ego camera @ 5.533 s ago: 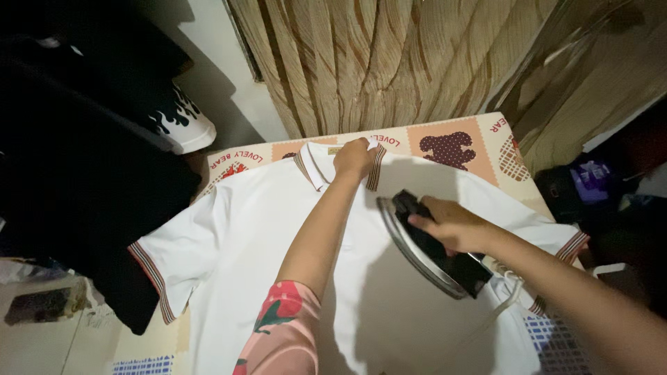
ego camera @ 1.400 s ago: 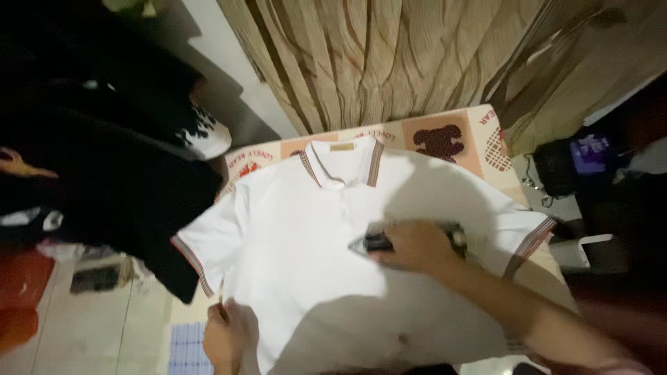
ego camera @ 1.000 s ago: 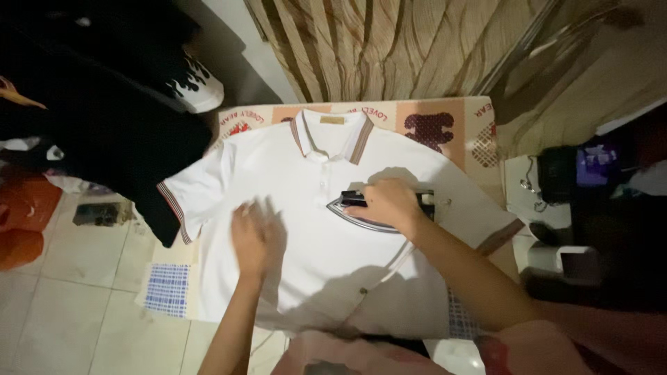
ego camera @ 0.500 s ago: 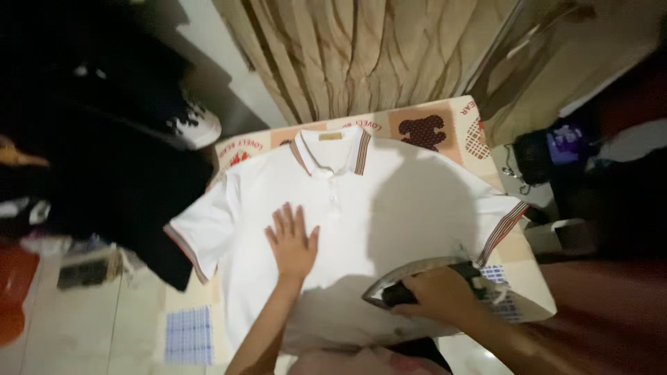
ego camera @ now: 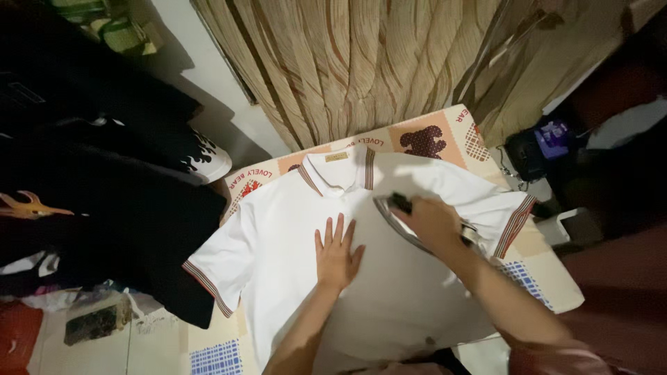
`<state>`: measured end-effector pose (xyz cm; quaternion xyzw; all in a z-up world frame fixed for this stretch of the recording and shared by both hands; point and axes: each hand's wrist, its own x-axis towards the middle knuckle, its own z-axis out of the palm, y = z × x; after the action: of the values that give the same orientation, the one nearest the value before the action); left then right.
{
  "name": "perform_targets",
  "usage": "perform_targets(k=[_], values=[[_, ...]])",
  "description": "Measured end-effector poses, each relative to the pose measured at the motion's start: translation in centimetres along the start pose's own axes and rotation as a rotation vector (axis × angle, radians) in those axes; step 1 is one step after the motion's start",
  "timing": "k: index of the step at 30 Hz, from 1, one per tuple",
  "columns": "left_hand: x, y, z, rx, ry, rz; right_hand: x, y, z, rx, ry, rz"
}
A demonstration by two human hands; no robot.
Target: The person irons a white polo shirt on an ironing board. They smooth the fabric with one hand while moving the iron with the other, then flip the shirt to iron the other side.
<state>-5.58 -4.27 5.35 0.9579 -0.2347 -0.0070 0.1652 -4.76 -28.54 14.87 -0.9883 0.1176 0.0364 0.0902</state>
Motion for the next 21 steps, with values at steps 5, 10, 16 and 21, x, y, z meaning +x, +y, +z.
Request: perform_targets(k=[5,10,16,21], values=[[0.1,0.6,-0.3,0.010,-0.046,-0.045,6.1,0.3,2.2,0.119,0.296,0.056],[0.4,0.7,-0.1,0.070,-0.077,-0.055,13.3,1.6,3.4,0.262,0.015,0.421],[0.1,0.8,0.4,0.078,-0.073,-0.061,15.7,4.9,4.9,0.240,-0.040,0.188],[0.7,0.8,1.0,0.075,-0.093,-0.115,12.4,4.5,4.0,0.249,-0.340,0.045]])
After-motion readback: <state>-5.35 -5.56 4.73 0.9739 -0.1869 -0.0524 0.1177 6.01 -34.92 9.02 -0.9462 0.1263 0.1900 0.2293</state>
